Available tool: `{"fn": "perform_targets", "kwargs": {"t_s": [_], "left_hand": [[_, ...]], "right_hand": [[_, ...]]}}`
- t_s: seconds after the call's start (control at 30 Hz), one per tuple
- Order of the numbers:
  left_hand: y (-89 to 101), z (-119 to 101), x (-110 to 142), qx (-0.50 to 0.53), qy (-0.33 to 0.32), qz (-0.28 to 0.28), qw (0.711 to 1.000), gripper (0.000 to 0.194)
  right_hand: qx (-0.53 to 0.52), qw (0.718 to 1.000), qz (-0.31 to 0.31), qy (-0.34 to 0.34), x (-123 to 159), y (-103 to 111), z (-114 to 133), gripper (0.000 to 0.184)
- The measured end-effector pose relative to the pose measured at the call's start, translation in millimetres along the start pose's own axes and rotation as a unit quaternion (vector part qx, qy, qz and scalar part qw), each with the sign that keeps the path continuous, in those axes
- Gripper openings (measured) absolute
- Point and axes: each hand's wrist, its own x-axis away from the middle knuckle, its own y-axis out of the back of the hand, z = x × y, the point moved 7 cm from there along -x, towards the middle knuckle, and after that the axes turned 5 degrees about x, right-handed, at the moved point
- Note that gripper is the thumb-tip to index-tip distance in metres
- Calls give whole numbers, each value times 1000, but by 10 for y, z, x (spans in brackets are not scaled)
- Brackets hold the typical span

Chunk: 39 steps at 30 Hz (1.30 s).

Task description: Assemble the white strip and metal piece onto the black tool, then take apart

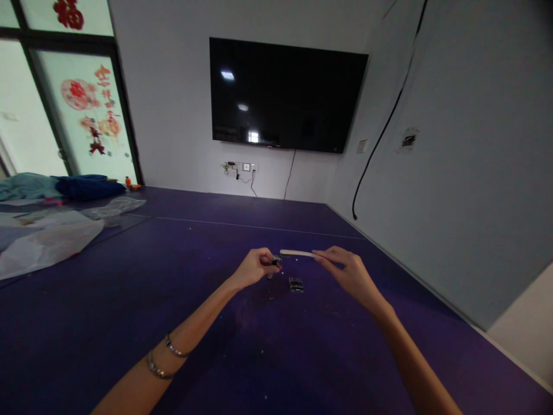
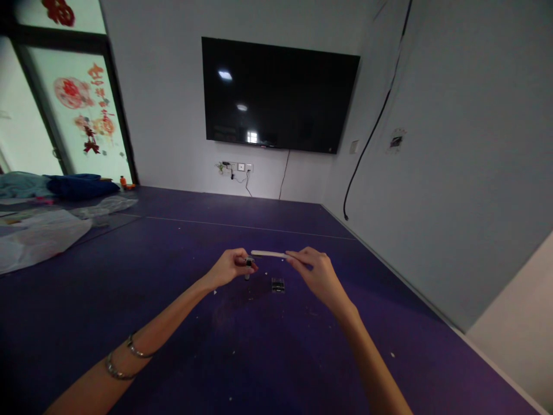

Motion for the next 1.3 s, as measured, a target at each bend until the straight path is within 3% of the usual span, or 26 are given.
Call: {"fn": "perform_targets", "kwargs": {"t_s": [0.27,1.3], "left_hand": [[-92,-58,44,5,-2,7,1000,24],[-104,5,83,2,11,0,1000,25]], "right_hand": [[7,999,-10,42,5,-33,185,23],[76,996,-13,41,26,-15,172,24]]}}
